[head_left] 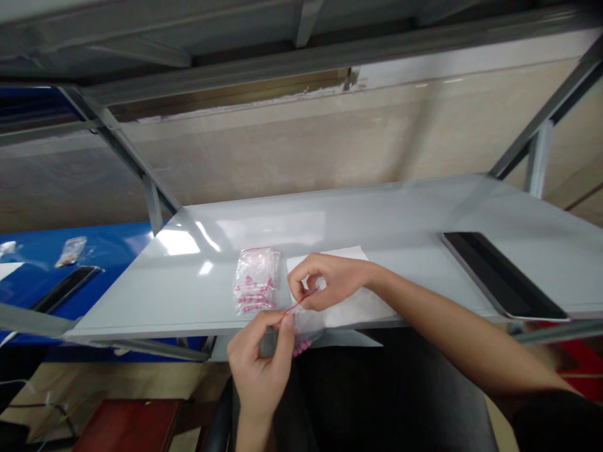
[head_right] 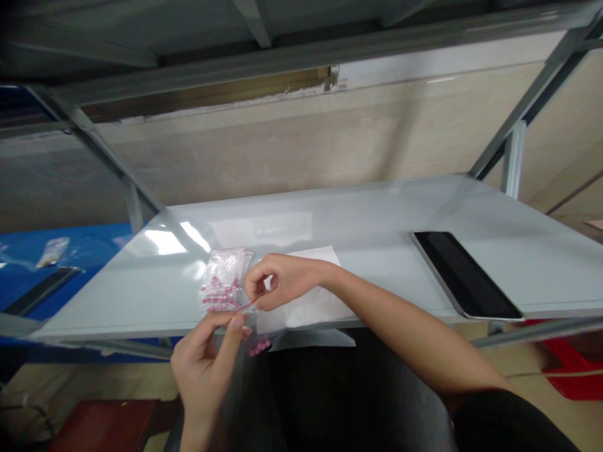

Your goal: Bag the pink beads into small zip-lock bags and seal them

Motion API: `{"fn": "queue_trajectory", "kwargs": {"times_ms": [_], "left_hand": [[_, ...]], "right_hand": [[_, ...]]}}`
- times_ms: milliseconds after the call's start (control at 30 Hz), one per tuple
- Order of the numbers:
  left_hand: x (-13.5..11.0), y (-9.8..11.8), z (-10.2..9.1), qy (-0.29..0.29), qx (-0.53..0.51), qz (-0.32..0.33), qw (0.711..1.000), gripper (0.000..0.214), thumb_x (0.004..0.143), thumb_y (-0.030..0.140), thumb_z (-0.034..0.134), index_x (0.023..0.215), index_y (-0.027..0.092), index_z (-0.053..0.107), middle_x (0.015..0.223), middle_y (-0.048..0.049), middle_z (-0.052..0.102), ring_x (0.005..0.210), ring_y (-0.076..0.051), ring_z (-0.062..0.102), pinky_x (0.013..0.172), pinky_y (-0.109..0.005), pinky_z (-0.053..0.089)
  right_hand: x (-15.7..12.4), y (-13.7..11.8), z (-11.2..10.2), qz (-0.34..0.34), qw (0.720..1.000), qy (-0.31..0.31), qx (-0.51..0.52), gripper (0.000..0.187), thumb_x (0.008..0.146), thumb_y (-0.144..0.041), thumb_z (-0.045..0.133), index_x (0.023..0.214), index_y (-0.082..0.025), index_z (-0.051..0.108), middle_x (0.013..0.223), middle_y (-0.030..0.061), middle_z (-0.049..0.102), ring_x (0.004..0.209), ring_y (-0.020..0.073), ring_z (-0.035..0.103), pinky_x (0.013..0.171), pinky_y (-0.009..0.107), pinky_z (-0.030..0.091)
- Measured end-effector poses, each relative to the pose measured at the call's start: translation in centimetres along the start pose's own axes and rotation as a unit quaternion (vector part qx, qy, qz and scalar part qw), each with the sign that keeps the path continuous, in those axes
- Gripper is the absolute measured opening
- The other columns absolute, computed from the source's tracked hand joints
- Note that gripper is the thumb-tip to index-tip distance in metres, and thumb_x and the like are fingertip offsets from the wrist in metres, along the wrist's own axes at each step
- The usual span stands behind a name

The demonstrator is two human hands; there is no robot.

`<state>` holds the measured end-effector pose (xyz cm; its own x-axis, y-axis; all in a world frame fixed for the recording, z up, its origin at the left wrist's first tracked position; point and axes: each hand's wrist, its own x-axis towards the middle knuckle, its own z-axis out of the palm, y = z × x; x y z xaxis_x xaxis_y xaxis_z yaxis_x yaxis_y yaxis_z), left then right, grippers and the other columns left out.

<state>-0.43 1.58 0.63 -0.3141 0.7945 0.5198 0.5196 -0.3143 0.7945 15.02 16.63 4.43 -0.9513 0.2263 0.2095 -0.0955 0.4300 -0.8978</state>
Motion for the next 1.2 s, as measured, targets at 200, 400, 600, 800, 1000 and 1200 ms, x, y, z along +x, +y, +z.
{"fn": "queue_trajectory", "kwargs": {"times_ms": [200,400,600,800,1000,1200], "left_hand": [[-0.1,0.0,-0.1,0.02,-0.01,-0.017,1.0,0.019,0.089,0.032,0.069,0.072,0.022,0.07,0.058,0.0045,0.069,0.053,-0.014,0.062,0.056,-0.024,0.046],[-0.1,-0.1,-0.3,0.031,-0.021,-0.032,0.999,0.02,0.088,0.034,0.07,0.072,0.021,0.07,0.058,0.0035,0.069,0.053,-0.014,0.062,0.056,-0.025,0.046],[0.0,-0.2,-0.7,0.05,-0.018,-0.042,0.998,0.019,0.087,0.033,0.07,0.072,0.021,0.071,0.056,0.0037,0.068,0.052,-0.014,0.062,0.056,-0.024,0.047],[0.2,-0.6,-0.9,0.085,-0.038,-0.044,0.995,0.02,0.086,0.032,0.069,0.07,0.019,0.069,0.055,0.0037,0.066,0.05,-0.014,0.061,0.053,-0.023,0.047],[0.4,-0.8,-1.1,0.095,-0.072,-0.043,0.992,0.02,0.085,0.03,0.07,0.068,0.019,0.069,0.054,0.0036,0.063,0.05,-0.013,0.058,0.051,-0.022,0.046],[0.3,-0.2,-0.3,0.093,-0.108,-0.048,0.989,0.022,0.09,0.032,0.066,0.072,0.019,0.066,0.059,0.003,0.063,0.055,-0.012,0.058,0.054,-0.022,0.048]], "right_hand": [[-0.1,0.2,-0.1,-0.003,1.0,-0.005,0.001,0.005,0.081,-0.015,0.066,0.077,-0.015,0.063,0.073,-0.0026,0.061,0.067,0.0085,0.052,0.061,0.019,0.042],[-0.2,0.2,-0.3,0.005,1.0,0.007,0.004,0.01,0.084,-0.021,0.069,0.077,-0.015,0.064,0.074,-0.0025,0.061,0.067,0.0083,0.053,0.059,0.018,0.041],[-0.3,0.3,-0.3,0.0,1.0,0.015,0.011,0.013,0.085,-0.022,0.069,0.076,-0.015,0.062,0.072,-0.0024,0.06,0.068,0.0088,0.054,0.06,0.019,0.043],[-0.4,0.0,-0.2,0.011,0.999,0.033,0.023,0.021,0.085,-0.031,0.073,0.077,-0.014,0.064,0.072,-0.0021,0.06,0.068,0.0097,0.055,0.058,0.02,0.041],[-0.3,-0.1,-0.3,-0.019,0.998,0.024,0.051,0.02,0.086,-0.026,0.071,0.073,-0.015,0.061,0.073,-0.0021,0.057,0.068,0.0096,0.053,0.06,0.021,0.042],[-0.2,-0.3,-0.3,0.004,0.995,0.023,0.093,0.018,0.082,-0.026,0.076,0.075,-0.013,0.066,0.075,-0.0011,0.06,0.07,0.0102,0.055,0.065,0.023,0.043]]}}
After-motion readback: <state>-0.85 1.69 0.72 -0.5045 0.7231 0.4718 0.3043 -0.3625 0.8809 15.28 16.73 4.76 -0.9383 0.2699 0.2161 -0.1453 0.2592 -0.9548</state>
